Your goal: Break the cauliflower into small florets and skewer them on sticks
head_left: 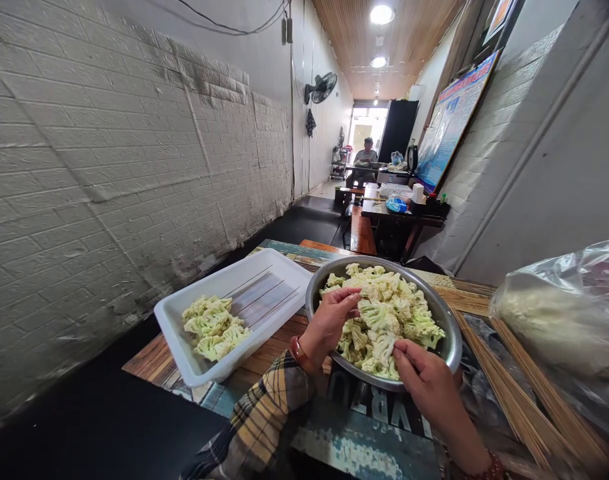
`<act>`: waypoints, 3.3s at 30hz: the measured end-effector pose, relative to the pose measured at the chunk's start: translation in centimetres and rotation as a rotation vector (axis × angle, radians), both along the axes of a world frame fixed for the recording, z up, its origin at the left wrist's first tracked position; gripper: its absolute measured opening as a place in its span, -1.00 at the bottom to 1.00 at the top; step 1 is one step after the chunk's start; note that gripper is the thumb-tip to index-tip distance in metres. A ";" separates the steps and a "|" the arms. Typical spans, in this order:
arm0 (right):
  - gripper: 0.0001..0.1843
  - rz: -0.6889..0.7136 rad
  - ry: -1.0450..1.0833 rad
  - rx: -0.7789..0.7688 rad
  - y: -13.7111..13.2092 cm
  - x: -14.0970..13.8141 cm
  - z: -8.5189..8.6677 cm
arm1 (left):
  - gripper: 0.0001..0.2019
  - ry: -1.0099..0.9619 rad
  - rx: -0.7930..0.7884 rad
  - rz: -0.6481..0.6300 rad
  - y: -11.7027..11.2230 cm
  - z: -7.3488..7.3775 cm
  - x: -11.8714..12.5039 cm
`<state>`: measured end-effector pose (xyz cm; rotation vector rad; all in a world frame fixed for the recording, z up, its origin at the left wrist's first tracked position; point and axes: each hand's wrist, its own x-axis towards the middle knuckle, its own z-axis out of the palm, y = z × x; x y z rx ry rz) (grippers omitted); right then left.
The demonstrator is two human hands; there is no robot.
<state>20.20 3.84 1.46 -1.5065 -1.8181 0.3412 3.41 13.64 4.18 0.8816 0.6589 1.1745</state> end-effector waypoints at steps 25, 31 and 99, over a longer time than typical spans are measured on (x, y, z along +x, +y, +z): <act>-0.65 -0.015 -0.054 -0.017 -0.2 -0.3 0.1 | -0.82 0.074 0.124 0.122 0.2 -0.4 0.0; -0.65 -0.048 -0.050 -0.027 0.0 -0.2 -0.2 | -0.85 0.056 0.106 0.098 0.0 0.0 0.1; -0.63 -0.040 -0.121 0.053 -0.3 -0.2 0.0 | -0.80 0.061 0.021 0.022 0.1 0.2 -0.3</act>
